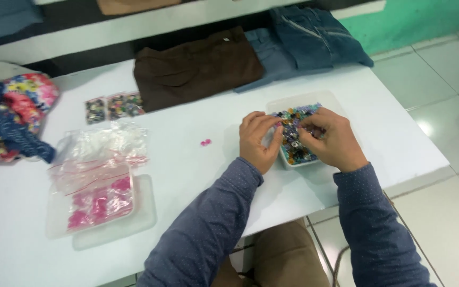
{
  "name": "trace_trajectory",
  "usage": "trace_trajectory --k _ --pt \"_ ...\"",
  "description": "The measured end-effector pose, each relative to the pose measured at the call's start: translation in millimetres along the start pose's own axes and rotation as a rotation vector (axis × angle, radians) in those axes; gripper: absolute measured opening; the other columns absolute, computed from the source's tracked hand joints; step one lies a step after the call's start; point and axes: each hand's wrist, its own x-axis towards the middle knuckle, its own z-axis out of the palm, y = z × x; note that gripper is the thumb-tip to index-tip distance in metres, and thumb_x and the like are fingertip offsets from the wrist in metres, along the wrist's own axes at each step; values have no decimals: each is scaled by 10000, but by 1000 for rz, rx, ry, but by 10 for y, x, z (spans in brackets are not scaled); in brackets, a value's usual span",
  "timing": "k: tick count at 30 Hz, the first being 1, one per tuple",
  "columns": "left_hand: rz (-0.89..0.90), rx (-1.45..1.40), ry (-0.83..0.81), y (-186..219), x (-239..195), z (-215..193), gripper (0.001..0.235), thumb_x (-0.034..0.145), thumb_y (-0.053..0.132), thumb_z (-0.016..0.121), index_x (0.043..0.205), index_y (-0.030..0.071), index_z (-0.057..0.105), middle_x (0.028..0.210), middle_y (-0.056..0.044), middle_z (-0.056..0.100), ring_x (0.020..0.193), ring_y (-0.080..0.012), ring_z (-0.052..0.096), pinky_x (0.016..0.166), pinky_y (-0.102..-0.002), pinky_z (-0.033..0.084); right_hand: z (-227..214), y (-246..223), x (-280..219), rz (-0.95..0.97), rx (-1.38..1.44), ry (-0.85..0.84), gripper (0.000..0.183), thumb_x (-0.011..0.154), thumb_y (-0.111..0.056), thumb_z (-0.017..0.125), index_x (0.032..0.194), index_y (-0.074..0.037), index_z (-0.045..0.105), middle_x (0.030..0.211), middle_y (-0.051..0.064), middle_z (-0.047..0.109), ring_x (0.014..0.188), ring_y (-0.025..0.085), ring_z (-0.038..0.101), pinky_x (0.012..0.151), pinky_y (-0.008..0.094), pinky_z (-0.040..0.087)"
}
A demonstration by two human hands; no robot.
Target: Sorting small pink beads from a mixed container and packing them into small plastic bags.
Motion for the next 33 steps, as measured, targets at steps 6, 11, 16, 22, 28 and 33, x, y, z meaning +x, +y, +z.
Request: trace_trajectory --k 6,11,16,22,28,33 --pt "112 92 64 -25 -10 -14 154 982 238 667 1108 174 728 1020 -10 677 1183 -275 570 1079 -439 407 5 -111 -8 89 -70 -46 207 872 -149 803 920 51 772 728 178 666 653 222 636 579 321 502" --pt "164 151 93 -12 -39 -67 151 979 215 664 1103 158 729 998 -16 676 1163 -265 580 1068 -421 416 182 -177 -52 38 -87 -19 195 869 -179 802 893 12 774 716 147 659 645 213 645 566 312 515" --pt "183 252 86 -71 -128 -172 162 966 220 673 1109 165 726 1006 -3 670 1173 -247 577 1062 -408 416 403 -417 -68 -52 -52 33 172 921 -194 777 882 -27 778 698 109 623 600 191 624 530 282 502" --pt "140 307 82 -59 -238 -419 169 965 196 653 1116 166 723 985 3 670 1146 -220 581 1060 -383 400 599 -701 -51 -139 -194 108 117 901 -152 766 904 -36 774 748 106 639 600 195 626 519 303 497" --pt "-4 466 71 -150 -454 -846 170 919 183 664 1081 177 714 943 16 646 1070 -199 567 990 -359 392 1054 -938 -1 -187 -199 22 121 896 -242 720 947 -149 779 801 76 657 646 230 669 551 364 545" --pt "-234 766 22 -295 -646 -1217 151 933 246 669 1039 167 741 823 40 616 993 -154 545 928 -366 383 1447 -1047 108 -104 -253 -203 178 900 -236 689 966 -98 779 797 81 685 685 236 711 585 343 579"
